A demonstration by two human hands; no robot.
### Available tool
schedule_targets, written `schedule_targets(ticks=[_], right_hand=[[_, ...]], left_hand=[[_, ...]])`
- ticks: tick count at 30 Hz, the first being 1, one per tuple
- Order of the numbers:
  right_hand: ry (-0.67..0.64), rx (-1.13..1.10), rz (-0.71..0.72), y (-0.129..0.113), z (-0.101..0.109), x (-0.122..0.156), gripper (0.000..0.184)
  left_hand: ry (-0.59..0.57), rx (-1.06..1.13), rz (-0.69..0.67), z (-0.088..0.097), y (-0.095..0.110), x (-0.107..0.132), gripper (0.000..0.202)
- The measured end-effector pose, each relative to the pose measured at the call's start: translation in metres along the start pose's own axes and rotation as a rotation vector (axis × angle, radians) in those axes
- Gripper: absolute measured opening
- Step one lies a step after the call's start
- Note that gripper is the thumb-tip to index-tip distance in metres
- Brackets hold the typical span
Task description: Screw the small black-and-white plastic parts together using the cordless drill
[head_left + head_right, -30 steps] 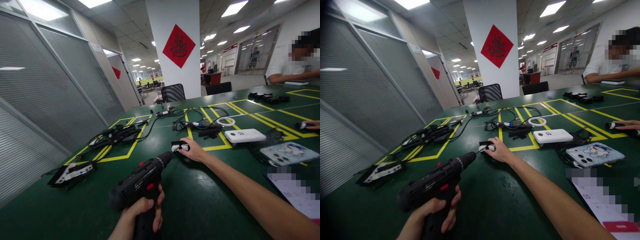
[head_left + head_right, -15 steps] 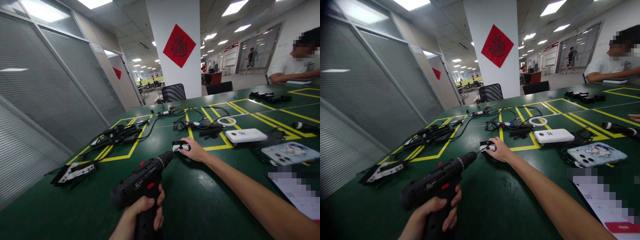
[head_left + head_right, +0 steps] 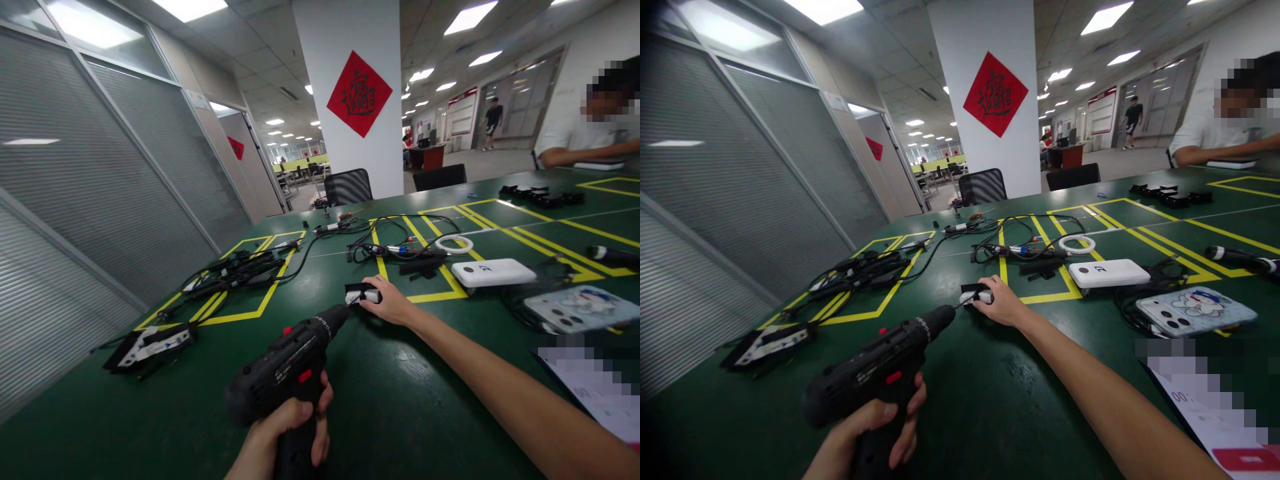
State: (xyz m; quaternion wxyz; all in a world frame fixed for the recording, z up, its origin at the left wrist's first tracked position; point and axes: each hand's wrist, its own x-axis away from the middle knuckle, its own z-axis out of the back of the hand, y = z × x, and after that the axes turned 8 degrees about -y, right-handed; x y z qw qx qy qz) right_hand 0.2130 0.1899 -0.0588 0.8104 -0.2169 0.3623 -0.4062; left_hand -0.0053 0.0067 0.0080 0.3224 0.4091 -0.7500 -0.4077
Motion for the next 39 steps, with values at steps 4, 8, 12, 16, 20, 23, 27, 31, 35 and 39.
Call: schedule_targets(ticks=[4,8,12,16,20,23,27,31,35,39], right_hand=[[0.004,-0.006,0.002,0.0007,-0.0003,0.0002,0.047],[-0.002,-0.005,0.002,0.0005,0.0001,0.0005,0.047],[-0.006,-0.002,0.005,-0.0006,0.0010,0.0009,0.045],[-0.005,0.003,0.000,-0.0007,0.0009,0.0008,0.045],[-0.007,0.005,0.000,-0.0003,0.0003,0.0007,0.046],[-0.012,0.000,0.001,-0.0003,0.0002,0.0008,0.046],[-0.007,-0.002,0.000,-0.0003,0.0000,0.0006,0.046],[-0.001,-0.013,0.002,-0.0004,-0.0003,0.0005,0.047],[-0.002,-0.010,0.002,-0.0003,-0.0002,0.0005,0.047],[-0.006,-0.001,0.001,0.0000,0.0002,0.0004,0.046]], left_hand=[[-0.006,0.014,0.001,0.0015,0.0001,0.0000,0.023],[-0.013,0.016,-0.003,0.0024,-0.0006,-0.0003,0.022],[-0.006,0.020,-0.004,0.0023,-0.0008,-0.0003,0.019],[0.008,0.013,0.007,0.0023,-0.0004,0.0001,0.020],[0.011,0.011,0.008,0.0032,-0.0009,0.0005,0.023],[0.006,0.008,-0.003,0.0032,-0.0017,0.0002,0.023],[0.011,-0.003,-0.013,0.0024,-0.0016,-0.0004,0.022],[0.015,-0.001,-0.010,0.0014,0.0000,-0.0006,0.019],[0.000,0.009,-0.008,0.0012,0.0005,-0.0002,0.021],[-0.001,0.006,-0.007,0.0019,-0.0002,0.0001,0.023]])
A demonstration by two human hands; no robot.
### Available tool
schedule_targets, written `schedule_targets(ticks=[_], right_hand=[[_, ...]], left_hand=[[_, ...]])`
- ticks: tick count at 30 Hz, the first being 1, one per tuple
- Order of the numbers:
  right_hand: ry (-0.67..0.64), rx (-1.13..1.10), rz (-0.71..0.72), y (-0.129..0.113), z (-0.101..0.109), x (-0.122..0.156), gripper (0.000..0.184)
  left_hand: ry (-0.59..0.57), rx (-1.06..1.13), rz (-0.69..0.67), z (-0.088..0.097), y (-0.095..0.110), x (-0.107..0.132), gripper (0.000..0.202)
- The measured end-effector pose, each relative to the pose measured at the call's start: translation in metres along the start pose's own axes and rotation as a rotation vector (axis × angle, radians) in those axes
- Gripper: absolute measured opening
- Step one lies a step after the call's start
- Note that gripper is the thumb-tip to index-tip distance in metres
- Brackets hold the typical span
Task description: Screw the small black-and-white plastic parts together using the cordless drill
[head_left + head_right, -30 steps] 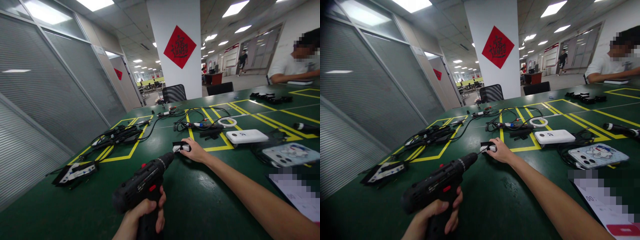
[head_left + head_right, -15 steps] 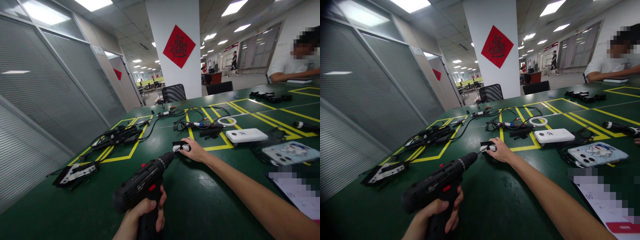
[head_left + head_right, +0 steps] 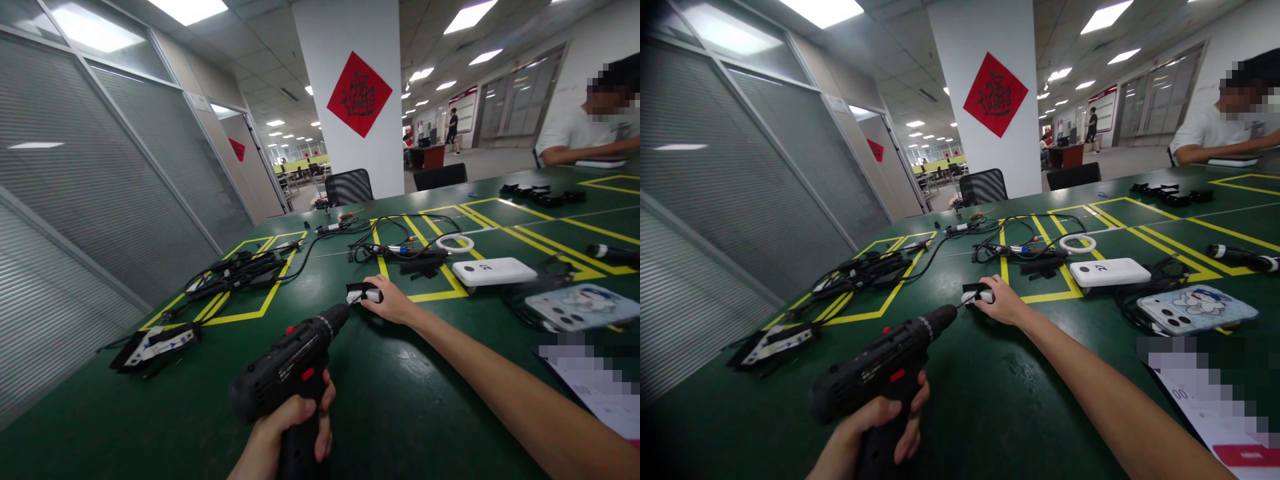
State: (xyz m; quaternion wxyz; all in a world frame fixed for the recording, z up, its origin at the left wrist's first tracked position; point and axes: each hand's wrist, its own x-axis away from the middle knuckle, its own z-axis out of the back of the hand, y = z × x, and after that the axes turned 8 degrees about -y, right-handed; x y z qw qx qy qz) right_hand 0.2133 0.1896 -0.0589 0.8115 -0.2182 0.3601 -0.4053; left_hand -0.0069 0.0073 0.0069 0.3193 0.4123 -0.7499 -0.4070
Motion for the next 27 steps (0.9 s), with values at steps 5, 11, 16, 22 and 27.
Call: schedule_targets(ticks=[5,11,16,22,27], right_hand=[[-0.006,-0.012,-0.005,-0.0012,0.0009,0.0001,0.046],[-0.007,-0.024,-0.012,-0.0028,0.0012,0.0005,0.045],[0.000,-0.011,-0.007,-0.0003,-0.0003,-0.0001,0.047],[-0.002,-0.003,0.008,0.0002,0.0002,0.0001,0.046],[-0.001,-0.004,0.001,0.0006,-0.0001,0.0006,0.046]], left_hand=[[0.011,-0.011,0.004,-0.0003,-0.0002,0.0000,0.022],[0.019,-0.011,0.000,-0.0014,-0.0001,0.0005,0.018],[0.011,-0.019,0.003,0.0000,-0.0004,0.0001,0.022],[-0.009,-0.007,-0.009,0.0019,-0.0016,-0.0006,0.023],[0.005,-0.012,-0.009,0.0015,-0.0011,-0.0006,0.023]])
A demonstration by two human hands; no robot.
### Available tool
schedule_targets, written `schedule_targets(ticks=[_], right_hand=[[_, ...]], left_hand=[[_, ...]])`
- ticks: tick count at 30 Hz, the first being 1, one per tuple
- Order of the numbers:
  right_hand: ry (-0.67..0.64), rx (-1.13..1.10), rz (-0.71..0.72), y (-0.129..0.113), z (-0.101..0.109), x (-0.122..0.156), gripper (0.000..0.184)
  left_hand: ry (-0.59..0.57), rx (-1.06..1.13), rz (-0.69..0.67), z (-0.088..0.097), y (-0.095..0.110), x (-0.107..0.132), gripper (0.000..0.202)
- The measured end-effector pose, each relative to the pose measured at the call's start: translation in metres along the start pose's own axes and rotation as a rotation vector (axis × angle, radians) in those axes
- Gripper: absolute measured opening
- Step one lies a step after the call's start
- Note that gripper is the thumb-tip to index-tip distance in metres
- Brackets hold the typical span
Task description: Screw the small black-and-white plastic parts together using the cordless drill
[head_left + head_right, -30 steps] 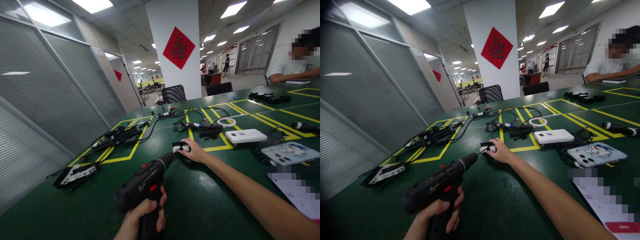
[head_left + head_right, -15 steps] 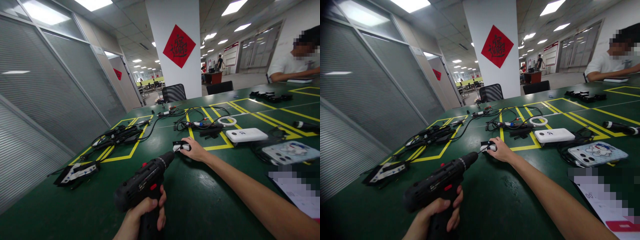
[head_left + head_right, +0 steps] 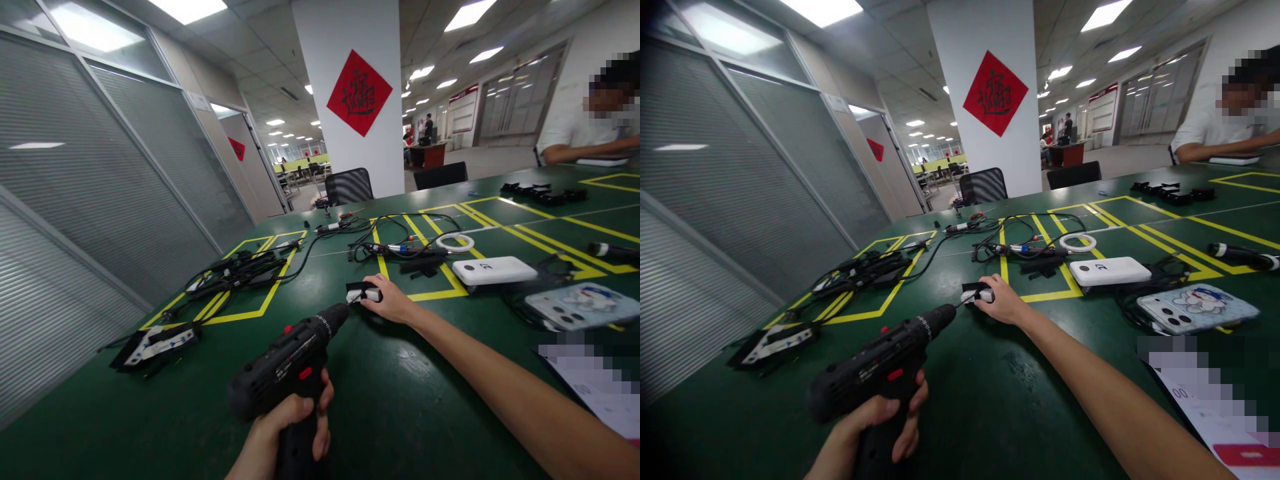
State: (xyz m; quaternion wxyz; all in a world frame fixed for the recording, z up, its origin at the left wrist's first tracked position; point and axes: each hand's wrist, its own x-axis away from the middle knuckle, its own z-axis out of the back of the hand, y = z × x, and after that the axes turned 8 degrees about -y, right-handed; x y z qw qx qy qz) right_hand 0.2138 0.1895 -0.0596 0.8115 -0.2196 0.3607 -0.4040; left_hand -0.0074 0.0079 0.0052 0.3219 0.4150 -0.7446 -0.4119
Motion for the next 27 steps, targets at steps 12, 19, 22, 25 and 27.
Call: schedule_targets(ticks=[12,19,22,25,27], right_hand=[[0.000,-0.014,-0.011,-0.0003,-0.0004,-0.0008,0.045],[-0.002,-0.012,-0.007,-0.0024,0.0010,-0.0003,0.045],[0.003,-0.016,-0.006,-0.0028,0.0006,-0.0001,0.045],[0.005,-0.016,-0.009,-0.0025,0.0005,0.0000,0.045],[0.005,-0.014,-0.012,-0.0022,0.0006,-0.0001,0.045]], left_hand=[[0.026,-0.013,0.024,-0.0010,0.0002,0.0014,0.021],[0.003,-0.018,0.022,0.0000,0.0009,0.0009,0.021],[0.028,0.001,0.024,-0.0005,-0.0002,0.0014,0.020],[0.042,0.001,0.022,-0.0010,-0.0011,0.0018,0.019],[0.048,-0.004,0.024,-0.0013,-0.0011,0.0020,0.020]])
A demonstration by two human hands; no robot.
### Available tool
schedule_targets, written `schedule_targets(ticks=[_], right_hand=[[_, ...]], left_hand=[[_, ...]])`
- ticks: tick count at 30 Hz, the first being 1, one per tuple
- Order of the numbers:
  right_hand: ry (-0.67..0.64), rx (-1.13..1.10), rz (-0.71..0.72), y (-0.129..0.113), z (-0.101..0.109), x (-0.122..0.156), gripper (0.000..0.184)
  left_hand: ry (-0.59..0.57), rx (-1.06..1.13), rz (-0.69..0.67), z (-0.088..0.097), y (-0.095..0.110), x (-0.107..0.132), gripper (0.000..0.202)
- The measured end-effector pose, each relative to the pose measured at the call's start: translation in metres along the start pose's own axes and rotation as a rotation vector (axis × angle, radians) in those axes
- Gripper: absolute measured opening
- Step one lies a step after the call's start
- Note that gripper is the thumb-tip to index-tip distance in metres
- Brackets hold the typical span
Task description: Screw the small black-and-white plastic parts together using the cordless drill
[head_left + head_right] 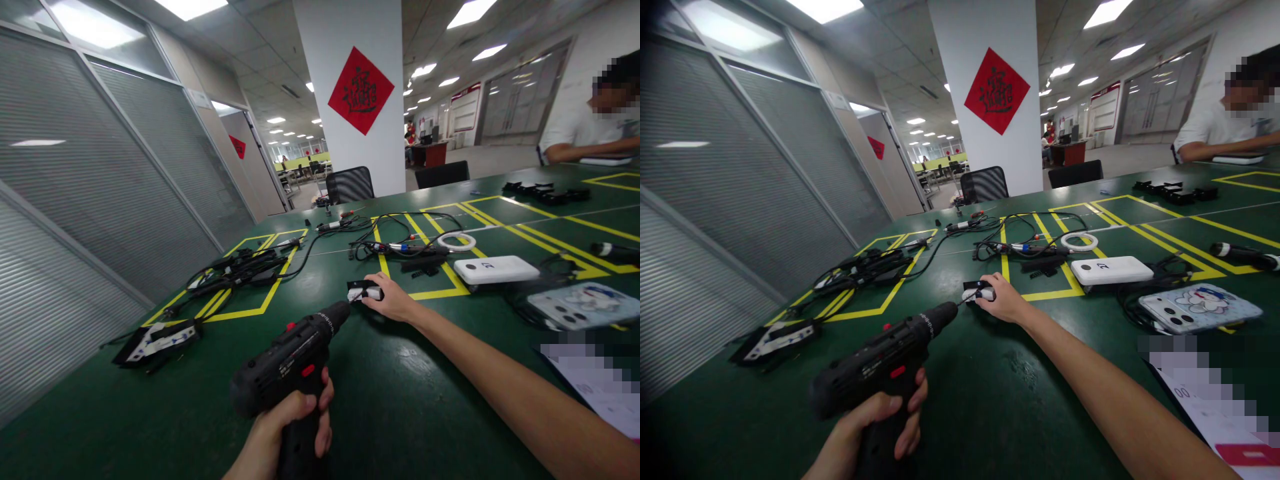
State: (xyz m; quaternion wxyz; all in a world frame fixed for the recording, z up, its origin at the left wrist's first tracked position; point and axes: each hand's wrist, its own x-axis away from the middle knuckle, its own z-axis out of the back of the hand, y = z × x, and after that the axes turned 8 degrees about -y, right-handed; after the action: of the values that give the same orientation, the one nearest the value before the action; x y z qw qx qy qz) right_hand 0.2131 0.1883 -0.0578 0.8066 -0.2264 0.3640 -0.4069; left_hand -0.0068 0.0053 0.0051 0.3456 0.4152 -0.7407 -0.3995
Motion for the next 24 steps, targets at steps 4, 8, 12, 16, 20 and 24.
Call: schedule_targets(ticks=[4,8,12,16,20,24], right_hand=[[-0.008,0.003,0.002,0.0010,-0.0002,-0.0002,0.045],[-0.002,0.011,0.010,0.0023,-0.0011,-0.0003,0.046],[-0.004,0.014,0.013,0.0026,-0.0012,0.0002,0.046],[-0.011,0.015,0.004,0.0025,-0.0008,0.0001,0.046],[-0.013,0.017,0.001,0.0026,-0.0010,-0.0003,0.046],[-0.008,0.010,0.014,0.0017,-0.0011,-0.0001,0.045]], left_hand=[[0.002,-0.003,0.004,-0.0006,0.0011,0.0002,0.022],[-0.021,0.002,0.001,-0.0007,0.0019,-0.0001,0.022],[-0.027,0.012,0.001,-0.0005,0.0016,-0.0003,0.020],[-0.029,0.007,-0.001,-0.0001,0.0013,-0.0002,0.020],[-0.039,-0.010,-0.007,0.0005,0.0019,-0.0005,0.022],[-0.035,-0.013,-0.002,0.0004,0.0028,-0.0011,0.020]])
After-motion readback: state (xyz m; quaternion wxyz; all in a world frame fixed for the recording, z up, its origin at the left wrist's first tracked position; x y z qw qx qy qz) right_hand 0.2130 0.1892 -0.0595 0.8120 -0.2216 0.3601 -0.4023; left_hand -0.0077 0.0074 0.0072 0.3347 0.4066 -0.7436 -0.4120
